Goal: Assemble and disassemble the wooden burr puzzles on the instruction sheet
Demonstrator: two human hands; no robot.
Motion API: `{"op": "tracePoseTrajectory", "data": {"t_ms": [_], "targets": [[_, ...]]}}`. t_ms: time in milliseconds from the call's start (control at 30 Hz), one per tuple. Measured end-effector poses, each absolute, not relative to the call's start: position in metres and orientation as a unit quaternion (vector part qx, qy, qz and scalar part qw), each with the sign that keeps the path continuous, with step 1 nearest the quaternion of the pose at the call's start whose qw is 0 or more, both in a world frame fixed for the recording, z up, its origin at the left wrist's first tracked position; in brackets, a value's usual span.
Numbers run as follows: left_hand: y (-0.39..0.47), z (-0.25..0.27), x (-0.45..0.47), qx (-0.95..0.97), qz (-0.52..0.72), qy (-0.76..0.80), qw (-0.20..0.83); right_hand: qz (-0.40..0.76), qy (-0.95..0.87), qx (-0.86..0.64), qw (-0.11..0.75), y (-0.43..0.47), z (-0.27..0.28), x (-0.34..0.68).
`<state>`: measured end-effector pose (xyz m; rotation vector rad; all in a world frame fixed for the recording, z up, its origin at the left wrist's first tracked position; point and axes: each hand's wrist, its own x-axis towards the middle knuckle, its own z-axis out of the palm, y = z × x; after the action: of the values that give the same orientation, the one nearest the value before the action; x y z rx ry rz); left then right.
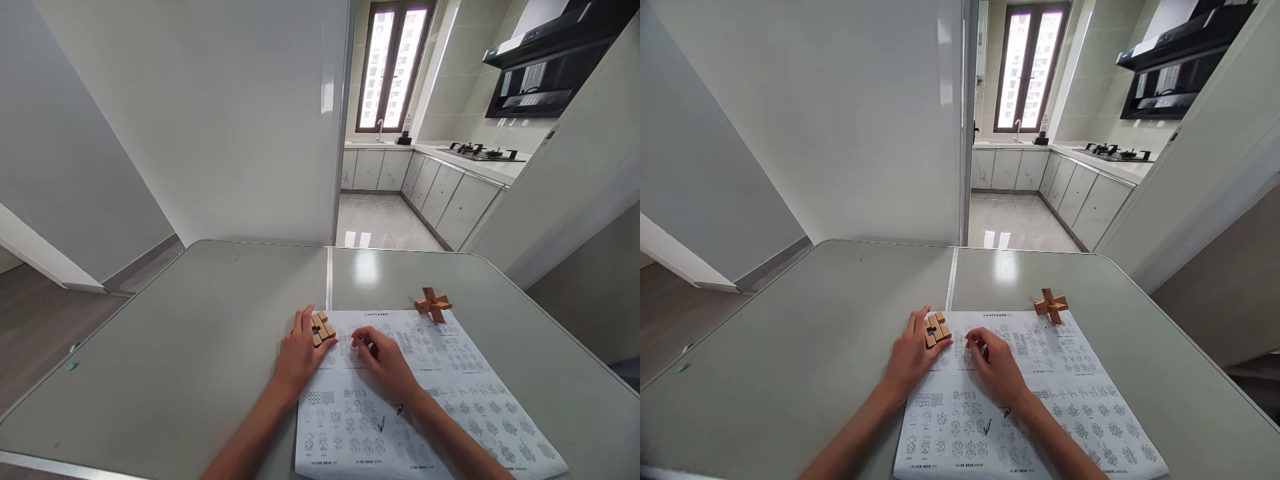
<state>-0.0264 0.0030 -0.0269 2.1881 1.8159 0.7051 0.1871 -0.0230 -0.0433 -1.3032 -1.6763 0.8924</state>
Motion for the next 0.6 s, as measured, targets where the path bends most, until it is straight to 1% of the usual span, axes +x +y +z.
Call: {"op": "tracePoseTrajectory", "data": {"t_ms": [233,467,600], "targets": [[0.0062,-0.0286,-0.0291,0.741,0.277,0.599,0.123,0.346,-0.672,-0.517,0.402,-0.0235,-0.0419,0.1871],[0.0056,-0.0286,-0.0294,0.748,0.258,0.604,0.094,0.355,-0.661,-0.518,0.412,-0.0238,-0.0406,0.1874],[0.0073,-0.0308,-0.029,0.748,0.257,0.606,0.086,0.38,-0.635,-0.515,0.432,-0.0221,-0.0435,0.1884]]}}
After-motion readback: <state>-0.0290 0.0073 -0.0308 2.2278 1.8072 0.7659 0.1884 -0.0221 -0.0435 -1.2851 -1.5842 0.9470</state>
